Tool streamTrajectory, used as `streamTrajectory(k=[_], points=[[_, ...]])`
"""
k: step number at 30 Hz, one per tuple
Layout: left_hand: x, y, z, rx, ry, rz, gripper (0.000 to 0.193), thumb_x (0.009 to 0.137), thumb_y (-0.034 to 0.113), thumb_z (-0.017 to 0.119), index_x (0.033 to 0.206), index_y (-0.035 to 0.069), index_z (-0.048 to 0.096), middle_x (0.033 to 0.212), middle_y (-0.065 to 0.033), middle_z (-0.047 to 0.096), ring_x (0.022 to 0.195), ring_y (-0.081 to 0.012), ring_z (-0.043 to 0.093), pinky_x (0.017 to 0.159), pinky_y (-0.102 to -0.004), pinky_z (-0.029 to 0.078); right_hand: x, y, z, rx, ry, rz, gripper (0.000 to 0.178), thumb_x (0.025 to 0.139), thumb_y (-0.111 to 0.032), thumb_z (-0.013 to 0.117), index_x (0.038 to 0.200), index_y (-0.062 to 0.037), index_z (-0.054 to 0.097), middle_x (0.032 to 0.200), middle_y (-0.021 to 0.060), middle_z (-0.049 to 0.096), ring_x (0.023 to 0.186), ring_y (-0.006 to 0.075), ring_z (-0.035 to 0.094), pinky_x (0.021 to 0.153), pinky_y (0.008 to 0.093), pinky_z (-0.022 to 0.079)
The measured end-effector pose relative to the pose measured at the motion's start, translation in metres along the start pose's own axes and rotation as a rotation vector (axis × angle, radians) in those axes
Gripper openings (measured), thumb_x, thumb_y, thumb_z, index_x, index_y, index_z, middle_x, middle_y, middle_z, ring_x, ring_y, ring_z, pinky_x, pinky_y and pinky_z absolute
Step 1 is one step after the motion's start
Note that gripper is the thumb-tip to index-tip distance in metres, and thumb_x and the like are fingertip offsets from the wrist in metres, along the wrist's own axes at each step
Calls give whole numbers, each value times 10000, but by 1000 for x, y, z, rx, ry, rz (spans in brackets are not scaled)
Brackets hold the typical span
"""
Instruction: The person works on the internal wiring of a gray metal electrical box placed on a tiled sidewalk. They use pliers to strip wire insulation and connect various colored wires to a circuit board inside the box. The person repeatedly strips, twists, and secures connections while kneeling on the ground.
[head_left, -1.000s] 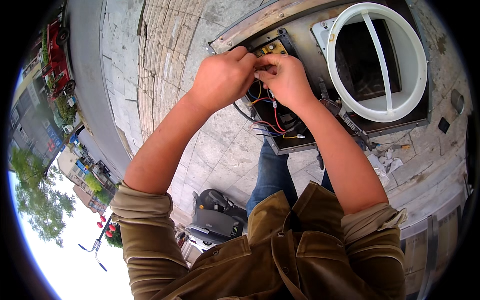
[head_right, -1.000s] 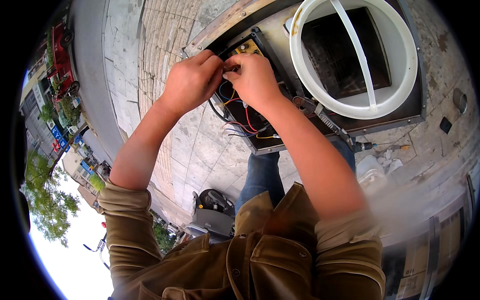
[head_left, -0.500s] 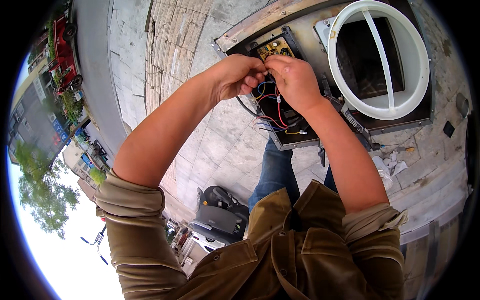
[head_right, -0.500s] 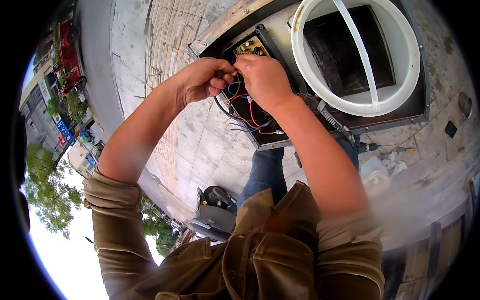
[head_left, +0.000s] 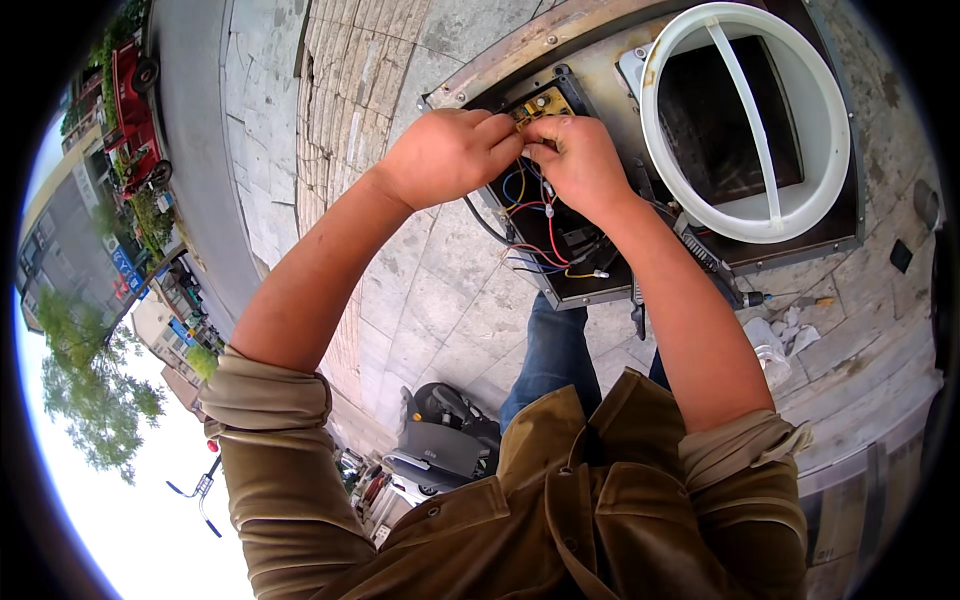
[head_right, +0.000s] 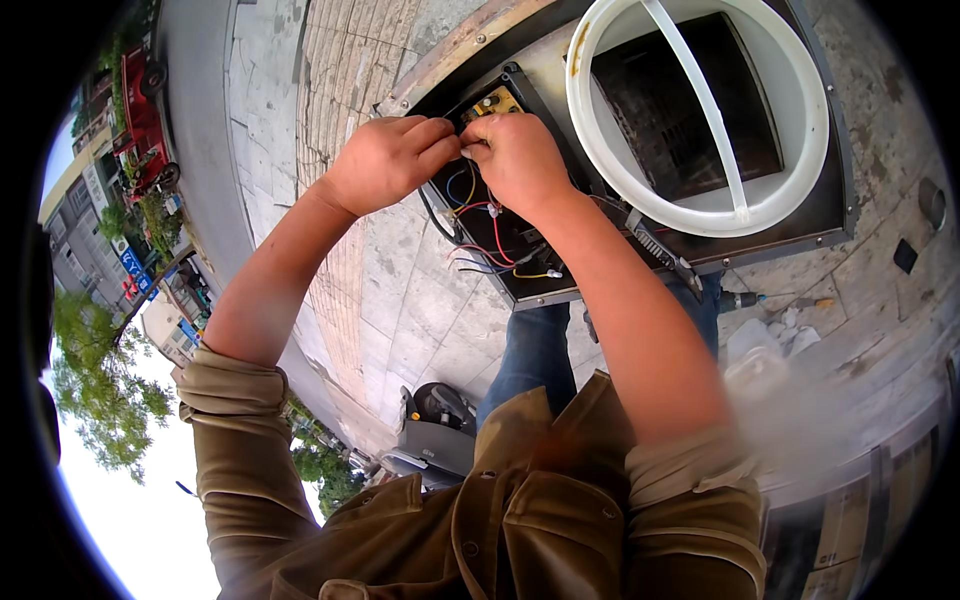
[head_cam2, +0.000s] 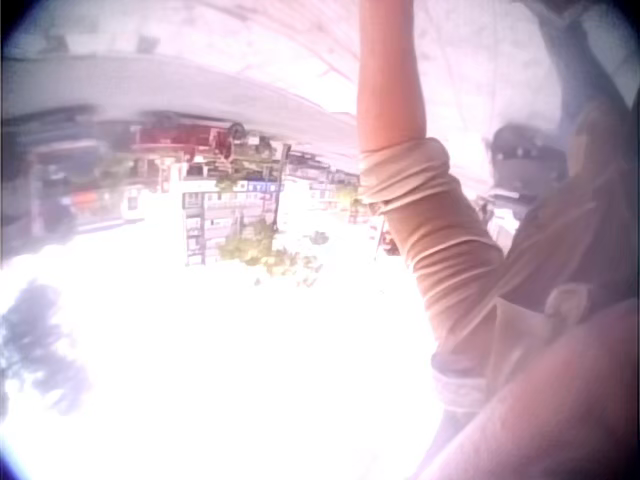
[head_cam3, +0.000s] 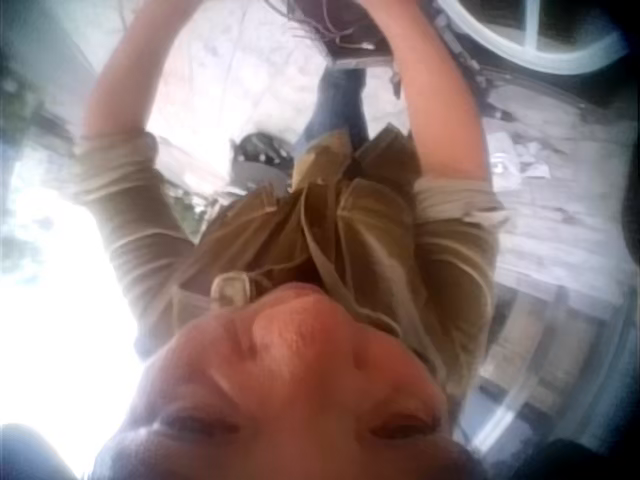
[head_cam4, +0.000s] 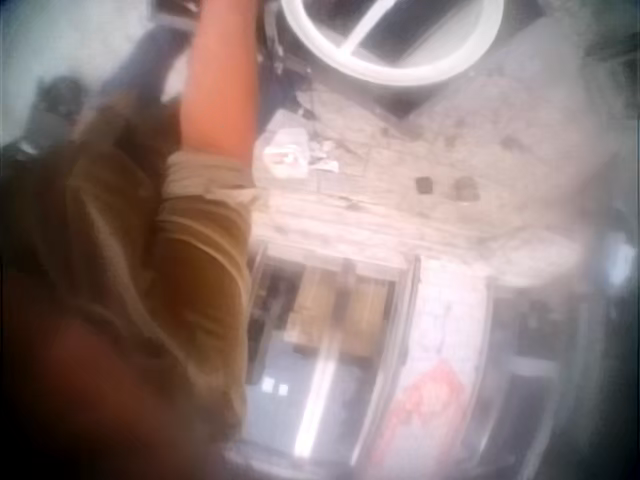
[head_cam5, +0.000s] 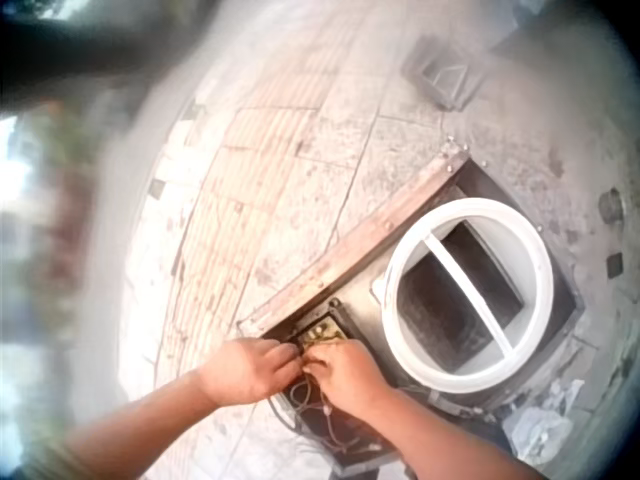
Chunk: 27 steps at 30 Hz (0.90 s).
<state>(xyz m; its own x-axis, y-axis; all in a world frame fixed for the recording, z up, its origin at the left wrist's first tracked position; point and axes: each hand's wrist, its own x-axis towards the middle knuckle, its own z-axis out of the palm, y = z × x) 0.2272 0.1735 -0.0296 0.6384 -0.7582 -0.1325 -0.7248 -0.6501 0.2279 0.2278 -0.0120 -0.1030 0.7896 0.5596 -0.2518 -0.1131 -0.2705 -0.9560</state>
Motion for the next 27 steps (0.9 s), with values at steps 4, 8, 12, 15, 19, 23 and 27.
streamTrajectory(k=[4,8,12,15,19,23,27], points=[[0,11,11,-26,-29,-228,79,808,136,616,851,72,600,716,-54,541,621,-217,616,538,-304,509,1,-3,3,19,5,59,99,804,-38,669,890,11,672,795,179,657,701,324,632,658,358,490],[15,35,18,-760,-91,-1094,113,915,153,593,888,44,603,728,-58,580,503,-114,508,462,-267,432,-4,-1,9,17,117,-17,79,802,-62,655,858,-10,674,794,177,651,740,356,628,666,413,492],[11,23,14,-1875,-41,-1576,191,958,159,561,834,20,601,728,-24,591,486,-89,457,444,-227,386,-6,-2,11,15,140,-24,75,798,-74,645,849,-25,669,807,172,649,776,367,631,665,437,492],[11,17,-11,-1157,-108,-1292,173,975,172,555,1000,23,639,736,-50,619,512,-120,540,498,-260,460,-2,-2,8,65,75,71,81,797,-84,673,849,-26,694,788,176,660,749,358,645,670,400,505],[-11,4,-6,-241,-56,-464,242,871,92,587,1106,73,638,933,-77,657,683,-225,653,606,-319,533,0,3,8,111,43,120,103,787,-96,700,855,-19,708,774,179,666,732,356,649,673,387,509],[-6,-6,-4,-127,-117,-166,266,770,75,593,1031,92,638,970,-51,635,765,-235,659,622,-336,542,2,0,6,66,-4,111,116,784,-100,702,863,-15,709,770,186,664,731,354,650,677,389,511],[-7,-17,-3,-121,-122,7,220,778,96,600,995,95,638,935,-43,625,770,-227,658,606,-338,536,5,-1,3,69,-46,116,115,783,-108,701,851,-16,705,755,182,659,724,359,644,671,401,506]])
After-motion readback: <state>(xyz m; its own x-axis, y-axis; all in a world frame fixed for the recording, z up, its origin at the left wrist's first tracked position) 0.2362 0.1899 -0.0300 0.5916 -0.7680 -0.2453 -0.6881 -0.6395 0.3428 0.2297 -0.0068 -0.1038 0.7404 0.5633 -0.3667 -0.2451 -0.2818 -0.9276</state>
